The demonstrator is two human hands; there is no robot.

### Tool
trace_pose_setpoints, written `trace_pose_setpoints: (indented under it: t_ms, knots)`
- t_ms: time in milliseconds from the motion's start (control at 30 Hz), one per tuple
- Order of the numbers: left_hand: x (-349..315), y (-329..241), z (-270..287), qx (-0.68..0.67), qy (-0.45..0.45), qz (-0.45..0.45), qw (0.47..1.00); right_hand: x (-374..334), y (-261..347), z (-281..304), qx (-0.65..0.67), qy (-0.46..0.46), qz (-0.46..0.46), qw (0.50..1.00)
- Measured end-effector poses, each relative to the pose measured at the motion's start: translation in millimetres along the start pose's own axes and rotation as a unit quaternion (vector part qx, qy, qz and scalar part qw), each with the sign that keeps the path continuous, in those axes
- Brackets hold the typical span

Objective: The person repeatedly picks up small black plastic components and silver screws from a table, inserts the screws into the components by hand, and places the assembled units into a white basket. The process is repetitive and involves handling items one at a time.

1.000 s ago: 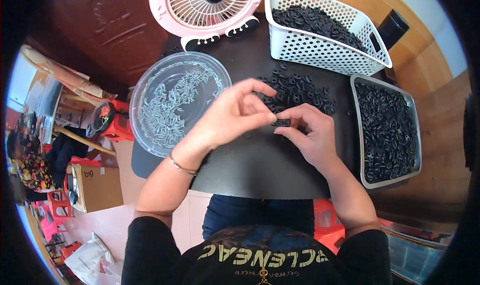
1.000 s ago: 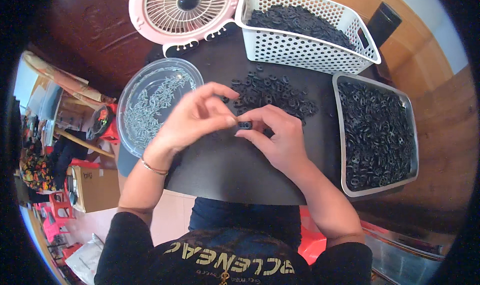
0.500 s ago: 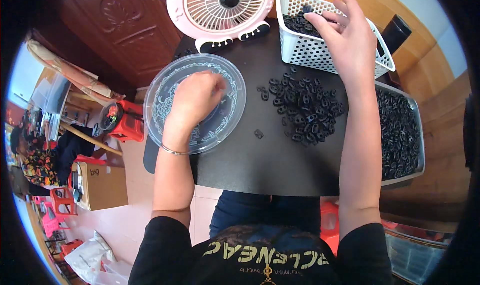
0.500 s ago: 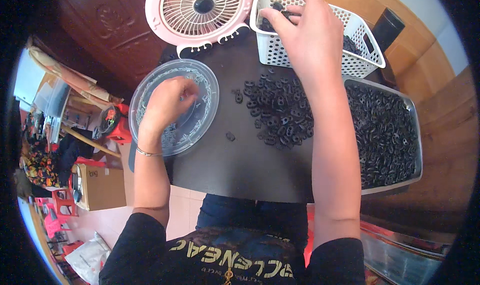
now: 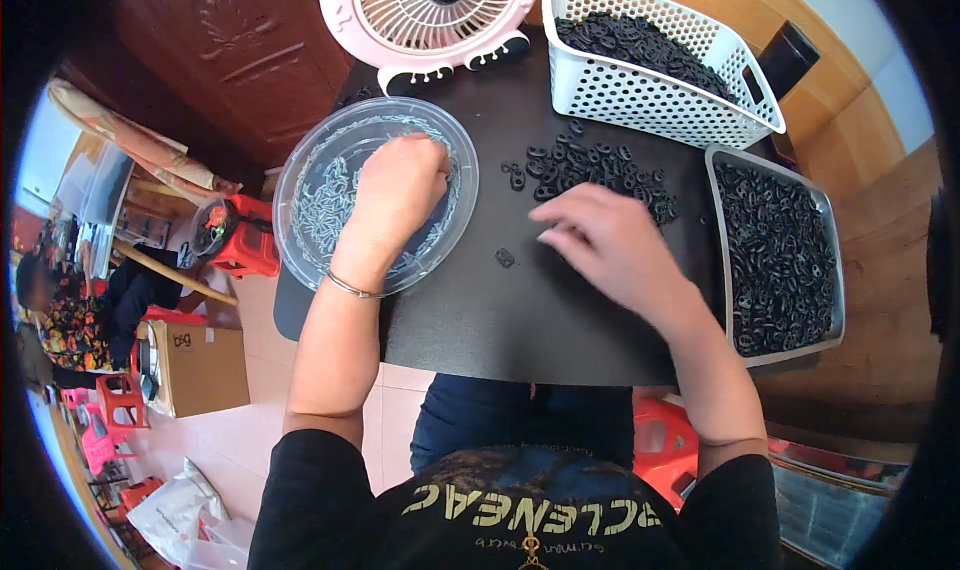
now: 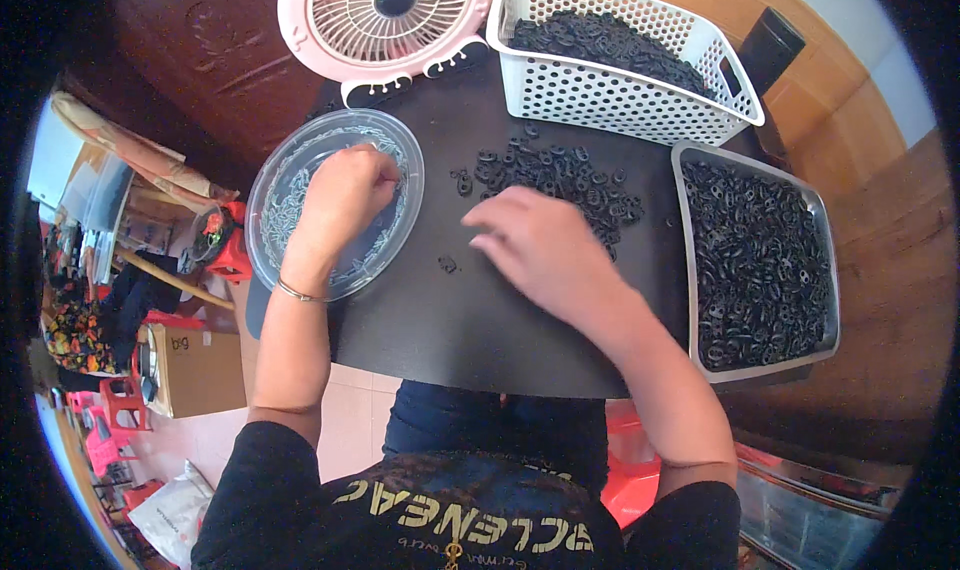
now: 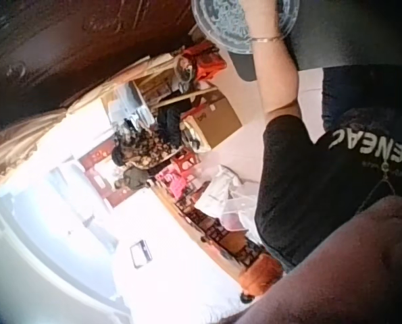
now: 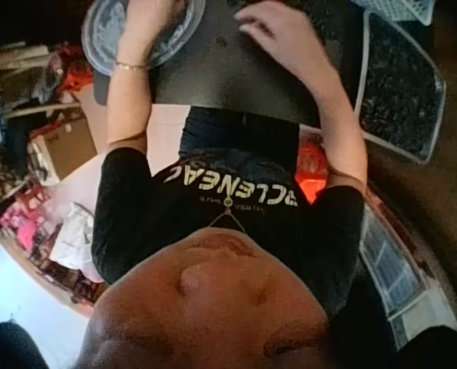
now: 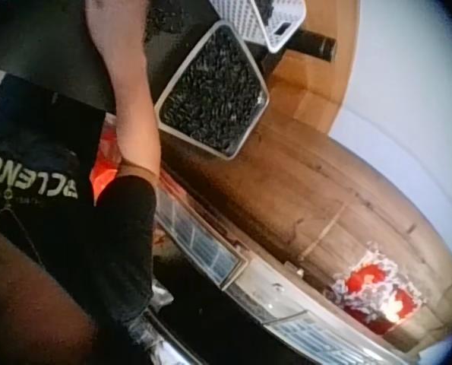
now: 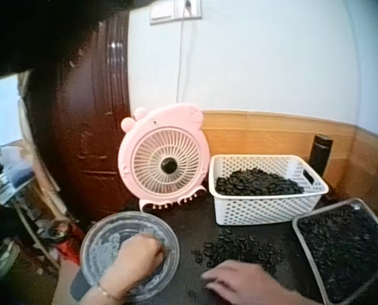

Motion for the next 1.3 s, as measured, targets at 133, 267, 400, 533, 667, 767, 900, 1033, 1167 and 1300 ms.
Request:
trace_pose_setpoints:
  t_ms: [133, 267, 400, 533, 667, 767, 900, 1033, 1167, 1300]
  knots:
    - [3.0, 4.0, -0.3, -0.038, 0.025, 0.003, 0.999, 7.8, 13.8, -42.6, -0.011, 0.041, 0.056, 0.997]
    - [4.3, 7.2, -1.6, -0.085, 0.063, 0.009, 0.994, 11.7, 13.7, -60.6, -0.031, 0.070, 0.063, 0.995]
    - [3.1, 13.3, -5.5, -0.101, 0.097, 0.012, 0.990, 10.2, 9.9, -61.9, -0.001, 0.109, 0.014, 0.994]
    - [2.4, 11.0, -6.3, -0.084, 0.105, 0.002, 0.991, 4.1, 9.9, -61.5, 0.014, 0.104, 0.012, 0.994]
    - [4.7, 16.5, -1.7, -0.111, 0.074, 0.007, 0.991, 2.1, 10.0, -51.4, 0.048, 0.081, 0.000, 0.996]
    - [2.5, 12.1, 2.9, -0.136, 0.082, 0.010, 0.987, -1.6, 3.2, -30.6, 0.073, 0.019, -0.024, 0.997]
    - [2.2, 9.7, -1.9, -0.109, 0.059, 0.002, 0.992, -7.8, -10.1, 0.0, 0.074, -0.073, -0.041, 0.994]
    - [4.0, 5.9, -2.9, -0.051, 0.010, -0.005, 0.999, -26.4, -34.1, 17.5, 0.113, -0.177, -0.110, 0.971]
    - [2.9, 8.1, 2.5, -0.031, -0.027, -0.004, 0.999, -42.0, -51.1, 18.5, 0.252, -0.233, -0.173, 0.923]
    - [5.4, 4.2, 10.1, -0.098, -0.011, 0.019, 0.995, -46.6, -63.1, 14.9, 0.319, -0.258, -0.188, 0.892]
Point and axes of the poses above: each hand's wrist, its own x-axis towards the middle knuckle, its own z-axis out of the back of the hand, y = z × x, the point moved 9 cm from there along x, towards the middle knuckle, and after that the axes turned 15 degrees about z, right-handed, at the moved point
